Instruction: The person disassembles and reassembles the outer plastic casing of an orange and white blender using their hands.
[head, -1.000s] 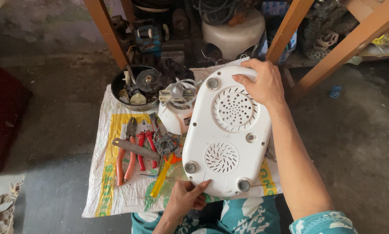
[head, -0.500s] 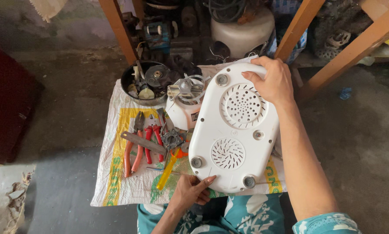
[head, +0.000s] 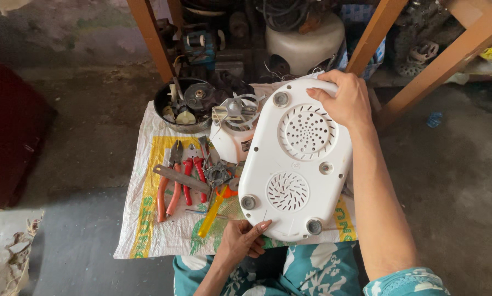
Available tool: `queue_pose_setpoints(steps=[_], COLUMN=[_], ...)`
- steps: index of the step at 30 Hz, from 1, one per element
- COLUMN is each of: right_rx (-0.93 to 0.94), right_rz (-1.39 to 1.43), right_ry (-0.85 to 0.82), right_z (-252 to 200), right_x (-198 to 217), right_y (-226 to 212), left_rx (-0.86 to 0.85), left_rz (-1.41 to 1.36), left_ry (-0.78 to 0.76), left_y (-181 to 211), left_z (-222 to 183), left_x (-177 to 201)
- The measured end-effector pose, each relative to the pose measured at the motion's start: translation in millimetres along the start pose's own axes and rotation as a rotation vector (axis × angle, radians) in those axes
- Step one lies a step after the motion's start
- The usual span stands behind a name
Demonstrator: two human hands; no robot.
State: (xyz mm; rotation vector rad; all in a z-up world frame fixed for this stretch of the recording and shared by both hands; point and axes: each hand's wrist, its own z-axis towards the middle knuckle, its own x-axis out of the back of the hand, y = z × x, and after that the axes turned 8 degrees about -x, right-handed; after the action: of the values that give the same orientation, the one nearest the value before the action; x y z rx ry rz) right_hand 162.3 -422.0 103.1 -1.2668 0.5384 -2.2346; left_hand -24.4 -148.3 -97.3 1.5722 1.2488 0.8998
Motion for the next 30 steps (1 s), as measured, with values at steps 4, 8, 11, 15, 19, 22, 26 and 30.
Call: queue_pose_setpoints(steps=[4, 8, 11, 15, 19, 22, 26, 30], right_rx=[-0.037, -0.038, -0.03, -0.096, -0.043, -0.044, -0.018, 0.007], right_rz=[-0.015, -0.023, 0.007, -0.003, 0.015, 0.009, 0.01, 0.02], right_ry=[0.005, 0.013, 0.019, 0.021, 0.027, 0.032, 0.051, 0.052], right_z=[1.7, 1.3, -2.3, -5.1, -6.8, -4.8, -6.0, -7.1], right_x=[-2.4, -2.7, -0.3, 1.1, 0.8, 0.3, -0.4, -0.6], right_y=[-2.1, -3.3, -1.1, -0.7, 1.2, 2.3, 4.0, 4.8], left_rx=[-0.001, -0.035, -0.065, -0.076, -0.088, -0.088, -0.095, -0.09], left_rz=[0.016, 0.008, 0.019, 0.027, 0.049, 0.041, 0.013, 0.048], left_ry=[0.025, 0.046, 0.065, 0.081, 0.089, 0.1, 0.11, 0.124], left_y=[2.8, 3.1, 2.0, 3.2, 3.0, 2.7, 1.3, -0.7], left_z=[-1.2, -6.3, -10.2, -10.9, -12.2, -12.9, -12.9, -12.2], left_x=[-2.9, -5.9, -8.1, -10.5, -11.5, -12.7, -14.0, -14.6])
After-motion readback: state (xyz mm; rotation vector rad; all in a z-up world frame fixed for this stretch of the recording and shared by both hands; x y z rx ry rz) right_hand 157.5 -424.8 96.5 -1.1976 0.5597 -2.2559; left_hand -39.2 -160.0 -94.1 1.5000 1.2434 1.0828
